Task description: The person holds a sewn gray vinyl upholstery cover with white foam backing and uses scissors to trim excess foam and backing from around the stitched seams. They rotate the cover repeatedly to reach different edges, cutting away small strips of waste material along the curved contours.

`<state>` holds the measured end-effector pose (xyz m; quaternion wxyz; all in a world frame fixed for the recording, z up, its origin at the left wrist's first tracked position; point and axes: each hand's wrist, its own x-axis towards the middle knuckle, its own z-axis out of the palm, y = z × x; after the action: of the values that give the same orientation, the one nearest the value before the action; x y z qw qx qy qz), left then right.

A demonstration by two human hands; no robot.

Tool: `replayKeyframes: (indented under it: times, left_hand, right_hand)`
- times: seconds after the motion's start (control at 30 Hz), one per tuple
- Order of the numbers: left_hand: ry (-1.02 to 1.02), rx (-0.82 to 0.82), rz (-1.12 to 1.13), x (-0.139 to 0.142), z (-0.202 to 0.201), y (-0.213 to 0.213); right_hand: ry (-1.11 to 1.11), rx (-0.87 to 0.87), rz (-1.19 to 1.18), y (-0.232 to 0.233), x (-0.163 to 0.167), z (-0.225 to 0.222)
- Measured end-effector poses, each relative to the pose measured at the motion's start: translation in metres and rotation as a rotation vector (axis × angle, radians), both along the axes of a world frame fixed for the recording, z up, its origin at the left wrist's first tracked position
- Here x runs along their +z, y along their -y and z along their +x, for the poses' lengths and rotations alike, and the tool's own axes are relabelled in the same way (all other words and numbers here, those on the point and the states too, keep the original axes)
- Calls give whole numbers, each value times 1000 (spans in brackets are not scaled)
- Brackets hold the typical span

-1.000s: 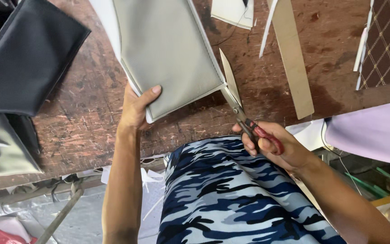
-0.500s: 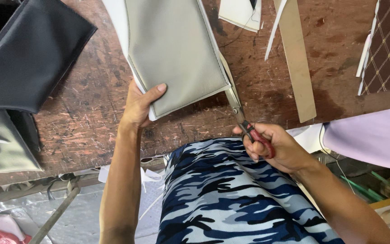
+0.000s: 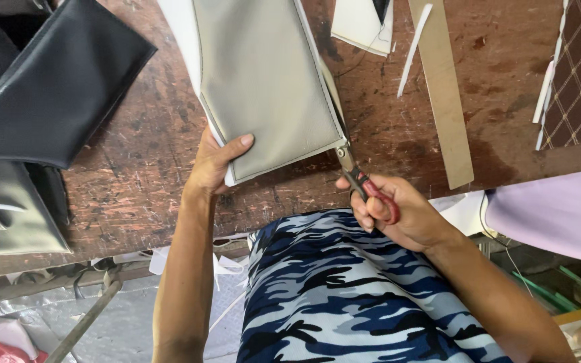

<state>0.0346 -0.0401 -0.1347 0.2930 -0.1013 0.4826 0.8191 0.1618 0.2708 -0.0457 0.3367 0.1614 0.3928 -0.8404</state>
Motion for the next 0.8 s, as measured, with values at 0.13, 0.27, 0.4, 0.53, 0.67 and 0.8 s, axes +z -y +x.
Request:
replayKeyframes:
  times: [0.13, 0.27, 0.4, 0.53, 0.67, 0.8]
  left_hand:
    - [257, 167, 329, -12, 8, -4]
    - [408, -262, 752, -20, 43, -52]
    - [-484, -457, -226, -14, 56, -150]
    - [-1400, -383, -918, 2, 13, -233]
    - [-1373, -661, -1179, 15, -26, -251]
    - [-1510, -553, -1192, 3, -10, -210]
  right_hand:
    - [-4, 29, 28, 1, 3, -2]
    - [4, 12, 75, 4, 10, -5]
    - [11, 0, 77, 17, 21, -8]
    - [44, -24, 91, 32, 30, -15]
    - [3, -61, 121, 44, 36, -19]
    - [-46, -91, 164, 39, 39, -19]
